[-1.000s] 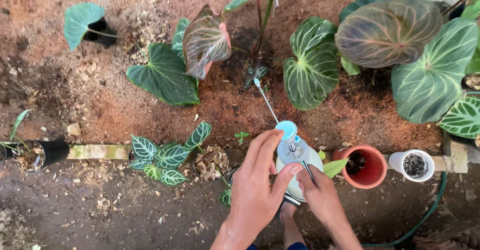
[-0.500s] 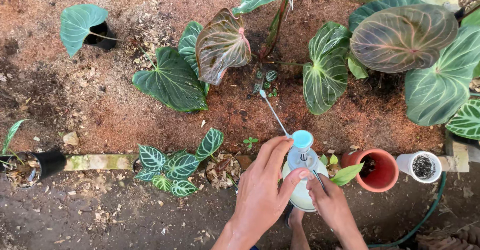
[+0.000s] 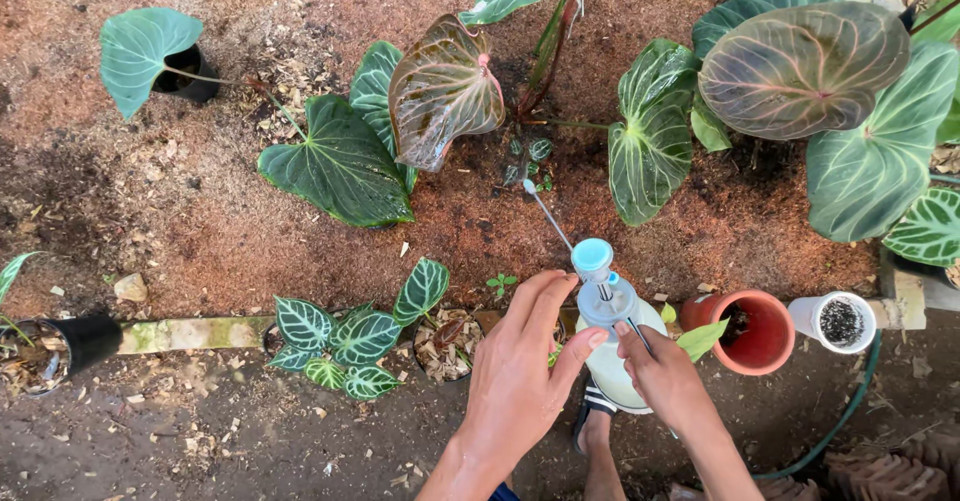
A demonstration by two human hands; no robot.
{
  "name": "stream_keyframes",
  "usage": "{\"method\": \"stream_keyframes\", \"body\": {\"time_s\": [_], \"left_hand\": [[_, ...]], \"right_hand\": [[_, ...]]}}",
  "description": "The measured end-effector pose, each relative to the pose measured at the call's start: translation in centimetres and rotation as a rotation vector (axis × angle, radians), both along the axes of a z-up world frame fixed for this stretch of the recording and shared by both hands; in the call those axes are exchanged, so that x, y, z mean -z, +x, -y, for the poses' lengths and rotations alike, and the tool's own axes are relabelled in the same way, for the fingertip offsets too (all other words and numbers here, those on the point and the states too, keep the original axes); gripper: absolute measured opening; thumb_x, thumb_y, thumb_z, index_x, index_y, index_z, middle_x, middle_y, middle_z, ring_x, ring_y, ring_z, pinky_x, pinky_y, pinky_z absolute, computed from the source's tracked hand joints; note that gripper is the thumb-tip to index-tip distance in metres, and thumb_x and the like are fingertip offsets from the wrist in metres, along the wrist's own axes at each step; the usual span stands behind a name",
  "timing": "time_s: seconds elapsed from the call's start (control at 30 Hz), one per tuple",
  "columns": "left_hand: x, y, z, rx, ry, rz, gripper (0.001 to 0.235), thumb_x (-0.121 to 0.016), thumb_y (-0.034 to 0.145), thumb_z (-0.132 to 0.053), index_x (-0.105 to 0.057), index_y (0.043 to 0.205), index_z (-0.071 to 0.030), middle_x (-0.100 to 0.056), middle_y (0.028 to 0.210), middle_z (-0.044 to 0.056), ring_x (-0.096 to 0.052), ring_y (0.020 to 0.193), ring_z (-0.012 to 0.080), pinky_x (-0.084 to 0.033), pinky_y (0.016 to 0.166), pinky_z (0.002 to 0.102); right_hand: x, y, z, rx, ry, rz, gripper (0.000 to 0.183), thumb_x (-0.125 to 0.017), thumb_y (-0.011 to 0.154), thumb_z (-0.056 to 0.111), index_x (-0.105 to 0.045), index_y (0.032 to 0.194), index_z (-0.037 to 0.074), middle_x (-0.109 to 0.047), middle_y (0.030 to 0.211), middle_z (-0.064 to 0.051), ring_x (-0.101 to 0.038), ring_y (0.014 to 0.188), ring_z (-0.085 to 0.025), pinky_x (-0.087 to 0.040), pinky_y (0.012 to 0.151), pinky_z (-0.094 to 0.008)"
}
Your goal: The person uses a handheld pressure sprayer to mist water onto various potted plants and the surrounding soil in a garden area. They move between different plant beds, spraying the leaves and soil of several large-leafed plants and smaller potted seedlings.
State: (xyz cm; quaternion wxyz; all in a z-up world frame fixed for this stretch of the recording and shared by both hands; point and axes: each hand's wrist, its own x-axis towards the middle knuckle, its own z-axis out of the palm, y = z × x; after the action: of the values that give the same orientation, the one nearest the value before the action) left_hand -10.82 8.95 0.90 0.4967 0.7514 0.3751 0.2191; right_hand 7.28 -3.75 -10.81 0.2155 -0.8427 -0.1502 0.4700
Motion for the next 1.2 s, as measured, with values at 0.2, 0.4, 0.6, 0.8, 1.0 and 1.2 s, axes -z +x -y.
{"method": "stream_keyframes", "body": {"time_s": [0.2, 0.4, 0.6, 0.8, 1.0, 1.2], "left_hand": [[0.4, -0.3, -0.3, 0.005, 0.004, 0.001, 0.051, -0.067, 0.097, -0.034, -0.057, 0.135, -0.001, -0.060, 0.137, 0.015, -0.071, 0.085, 0.0312, -0.057, 0.073, 0.041], [0.6, -0.6, -0.7, -0.001, -0.015, 0.008, 0.051, -0.067, 0.097, -0.034, -0.056, 0.135, -0.001, -0.060, 0.137, 0.014, -0.071, 0.085, 0.0306, -0.058, 0.073, 0.040], [1.3, -0.8, -1.0, -0.015, 0.018, -0.008, 0.051, -0.067, 0.097, -0.034, -0.056, 0.136, -0.001, -0.060, 0.137, 0.014, -0.071, 0.089, 0.0325, -0.057, 0.076, 0.042], [1.8, -0.9, -1.1, -0.028, -0.005, 0.005, 0.055, -0.065, 0.097, -0.036, -0.054, 0.138, -0.001, -0.059, 0.139, 0.016, -0.071, 0.097, 0.0346, -0.056, 0.081, 0.044], [1.6, -0.3, -1.4, -0.025, 0.054, -0.011, 0.063, -0.067, 0.098, -0.038, -0.051, 0.142, 0.003, -0.058, 0.141, 0.019, -0.067, 0.112, 0.0403, -0.055, 0.087, 0.048], [1.0, -0.4, -1.3, -0.030, 0.057, 0.030, 0.063, -0.067, 0.097, -0.036, -0.052, 0.143, 0.004, -0.059, 0.140, 0.019, -0.068, 0.097, 0.0359, -0.056, 0.080, 0.044]], "right_hand": [[-0.2, -0.2, -0.3, -0.050, -0.032, 0.007, 0.051, -0.054, 0.097, 0.049, -0.068, 0.084, 0.001, -0.055, 0.060, -0.008, -0.055, 0.055, -0.018, -0.045, 0.056, -0.035], [-0.1, -0.8, -1.0, -0.069, -0.034, -0.010, 0.051, -0.053, 0.098, 0.049, -0.067, 0.085, 0.002, -0.055, 0.060, -0.007, -0.054, 0.054, -0.017, -0.045, 0.055, -0.034], [0.6, -1.1, -2.5, -0.026, 0.003, -0.065, 0.050, -0.054, 0.099, 0.048, -0.065, 0.085, 0.001, -0.051, 0.061, -0.006, -0.050, 0.054, -0.017, -0.040, 0.052, -0.034], [1.1, -1.7, -3.4, 0.029, 0.036, -0.059, 0.050, -0.054, 0.100, 0.046, -0.063, 0.084, 0.000, -0.052, 0.060, -0.006, -0.049, 0.049, -0.016, -0.039, 0.048, -0.034], [1.0, -1.7, -2.9, 0.156, 0.055, -0.132, 0.045, -0.052, 0.099, 0.043, -0.063, 0.085, 0.002, -0.050, 0.061, -0.003, -0.045, 0.048, -0.014, -0.034, 0.044, -0.033], [-0.3, -1.8, -0.3, 0.132, -0.006, -0.103, 0.050, -0.053, 0.099, 0.045, -0.065, 0.086, -0.001, -0.051, 0.059, -0.006, -0.045, 0.048, -0.015, -0.034, 0.045, -0.032]]}}
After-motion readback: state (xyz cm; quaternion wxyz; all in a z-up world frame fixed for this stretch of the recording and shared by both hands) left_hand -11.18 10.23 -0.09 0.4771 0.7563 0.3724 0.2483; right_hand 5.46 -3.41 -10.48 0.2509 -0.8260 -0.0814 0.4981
